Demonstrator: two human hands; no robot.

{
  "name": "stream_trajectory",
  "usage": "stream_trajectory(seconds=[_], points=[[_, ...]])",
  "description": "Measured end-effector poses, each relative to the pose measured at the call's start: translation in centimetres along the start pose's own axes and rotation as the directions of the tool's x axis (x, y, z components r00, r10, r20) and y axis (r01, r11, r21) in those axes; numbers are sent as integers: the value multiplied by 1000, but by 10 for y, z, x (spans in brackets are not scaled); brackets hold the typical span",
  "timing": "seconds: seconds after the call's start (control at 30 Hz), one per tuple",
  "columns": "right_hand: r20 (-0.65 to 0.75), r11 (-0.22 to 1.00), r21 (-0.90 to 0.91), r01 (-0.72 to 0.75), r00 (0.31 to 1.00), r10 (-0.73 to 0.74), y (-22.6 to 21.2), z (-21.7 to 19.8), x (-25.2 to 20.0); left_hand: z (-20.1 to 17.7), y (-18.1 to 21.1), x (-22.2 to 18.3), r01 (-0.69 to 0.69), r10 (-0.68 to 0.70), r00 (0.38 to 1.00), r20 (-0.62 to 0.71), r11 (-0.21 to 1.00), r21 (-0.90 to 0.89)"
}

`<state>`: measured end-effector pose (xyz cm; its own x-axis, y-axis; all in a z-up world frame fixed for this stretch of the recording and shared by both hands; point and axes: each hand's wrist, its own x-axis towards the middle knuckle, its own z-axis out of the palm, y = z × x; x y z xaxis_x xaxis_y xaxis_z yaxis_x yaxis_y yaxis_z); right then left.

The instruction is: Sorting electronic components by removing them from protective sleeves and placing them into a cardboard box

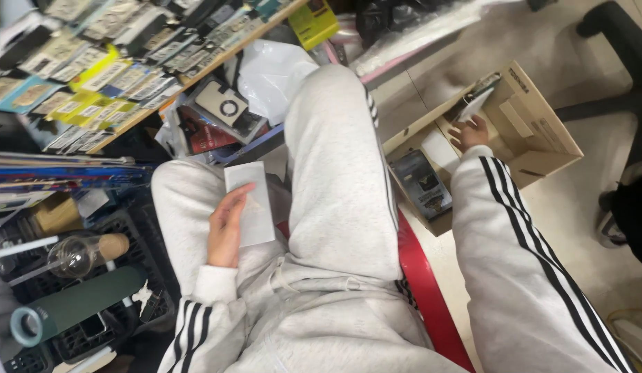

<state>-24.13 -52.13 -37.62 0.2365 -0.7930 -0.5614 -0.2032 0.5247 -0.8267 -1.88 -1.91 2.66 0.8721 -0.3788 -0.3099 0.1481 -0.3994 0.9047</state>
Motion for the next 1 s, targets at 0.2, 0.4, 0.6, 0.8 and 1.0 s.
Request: stream_trajectory(seconds=[0.2,0.4,0.6,0.8,1.0], points=[[-162,993,120,18,987,1,-58,-6,-29,-15,-23,9,-238,237,971,30,966,102],[-116,877,205,434,901,-419,-236,112,-266,-14,-31,13,-365,377,926,18,906,-213],[520,595,54,802,486,-703,-260,210,-405,-14,-61,23,-286,294,956,4,933,-217],[787,674,-65,735,453,-418,-200,265,-451,-17,-58,22,-291,322,946,35,891,-347],[767,836,-32,548,550,-331,-193,267,-444,-23,-44,17,-264,291,956,47,916,-302]])
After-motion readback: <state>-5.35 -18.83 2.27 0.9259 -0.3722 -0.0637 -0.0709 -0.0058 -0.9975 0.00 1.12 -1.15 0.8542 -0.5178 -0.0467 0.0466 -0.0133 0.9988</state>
